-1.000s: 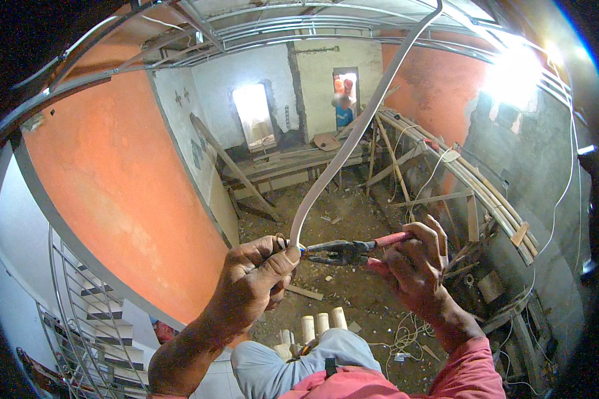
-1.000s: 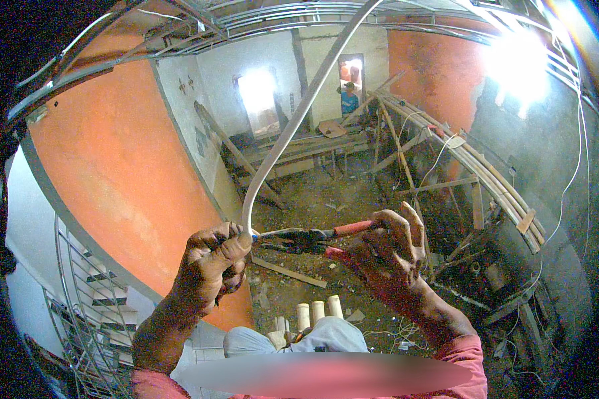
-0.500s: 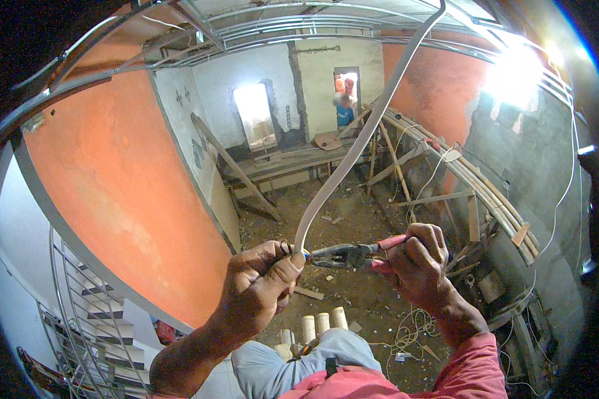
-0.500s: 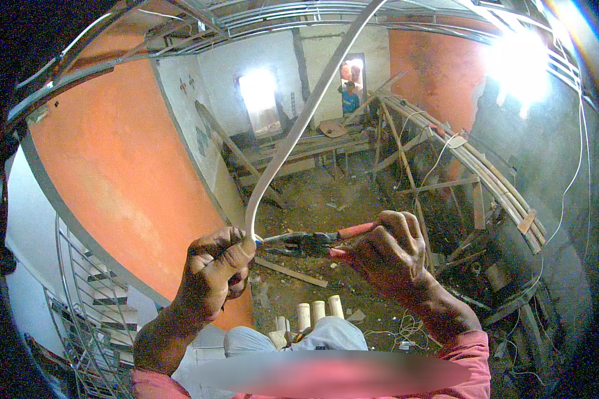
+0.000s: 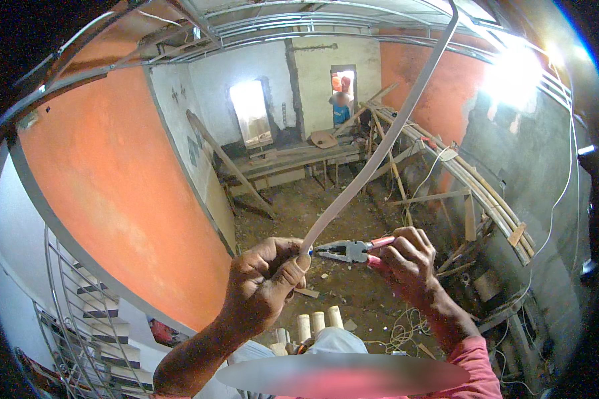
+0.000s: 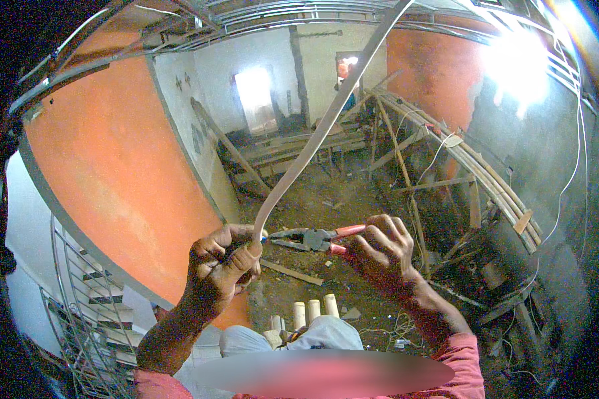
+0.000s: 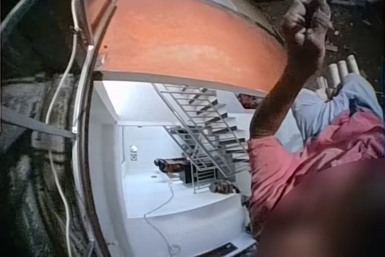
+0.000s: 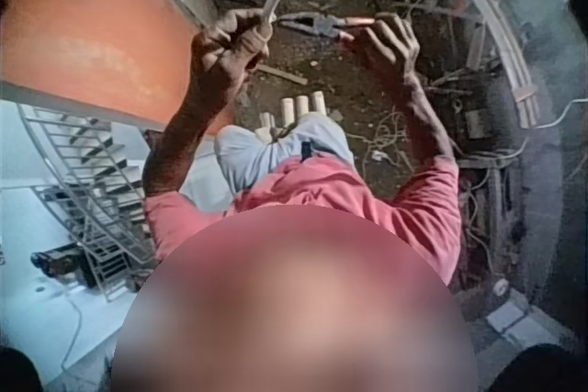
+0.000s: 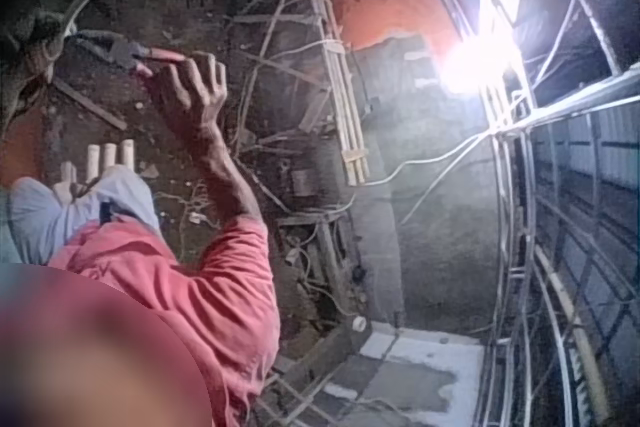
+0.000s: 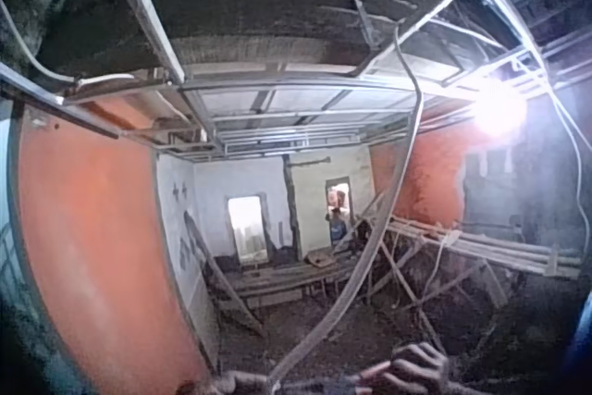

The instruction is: The person strips the insulation from a white electrical cable using pliers, twists the exposed conductors, and wraps the joint with black electrical tape. The work is performed in a construction setting with visible scaffolding and exposed wiring.

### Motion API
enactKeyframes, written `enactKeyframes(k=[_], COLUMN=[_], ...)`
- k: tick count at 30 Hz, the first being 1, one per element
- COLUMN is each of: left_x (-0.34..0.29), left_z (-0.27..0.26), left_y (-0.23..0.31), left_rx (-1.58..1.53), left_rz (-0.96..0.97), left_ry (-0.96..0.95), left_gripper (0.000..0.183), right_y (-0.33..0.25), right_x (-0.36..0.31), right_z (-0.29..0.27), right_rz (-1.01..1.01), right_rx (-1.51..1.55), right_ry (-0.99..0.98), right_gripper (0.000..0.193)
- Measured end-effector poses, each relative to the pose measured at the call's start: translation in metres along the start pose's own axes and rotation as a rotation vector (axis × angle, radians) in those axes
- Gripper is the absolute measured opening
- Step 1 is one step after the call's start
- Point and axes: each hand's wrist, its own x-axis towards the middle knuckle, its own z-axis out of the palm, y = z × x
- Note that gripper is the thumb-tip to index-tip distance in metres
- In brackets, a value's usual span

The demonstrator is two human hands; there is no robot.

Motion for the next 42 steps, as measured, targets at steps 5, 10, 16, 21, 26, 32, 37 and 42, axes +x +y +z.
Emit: enactKeyframes(k=[5, 10, 16, 21, 26, 32, 37, 42], left_x=[0.003, 0.020, 0.031, 0.033, 0.037, 0.037, 0.030, 0.032], left_z=[-0.002, 0.007, 0.028, 0.032, 0.040, 0.061, 0.067, 0.067], left_y=[-0.015, -0.032, -0.056, -0.071, -0.085, -0.089, -0.084, -0.087], left_rx=[-0.315, -0.355, -0.294, -0.353, -0.066, -0.142, -0.058, 0.029], left_rz=[0.059, -0.107, -0.056, 0.008, 0.205, 0.216, 0.195, 0.269], left_ry=[-0.113, 0.002, 0.099, -0.008, 0.075, 0.179, 0.203, 0.217], left_gripper=[0.030, 0.047, 0.031, 0.019, 0.020, 0.020, 0.020, 0.017], right_y=[-0.031, -0.068, -0.081, -0.074, -0.083, -0.088, -0.084, -0.083], right_x=[-0.020, -0.051, -0.058, -0.064, -0.075, -0.083, -0.087, -0.089], right_z=[0.021, 0.022, 0.013, -0.008, -0.008, 0.004, 0.009, 0.010], right_rz=[0.426, 1.211, 1.275, 1.189, 0.805, 0.649, 0.676, 0.696], right_rx=[0.355, 1.330, 1.282, 0.788, 0.566, 0.319, 0.368, 0.460], right_ry=[-0.078, -0.019, -0.032, -0.369, -0.157, -0.089, -0.072, -0.057], right_gripper=[0.021, 0.024, 0.028, 0.029, 0.018, 0.027, 0.025, 0.013])
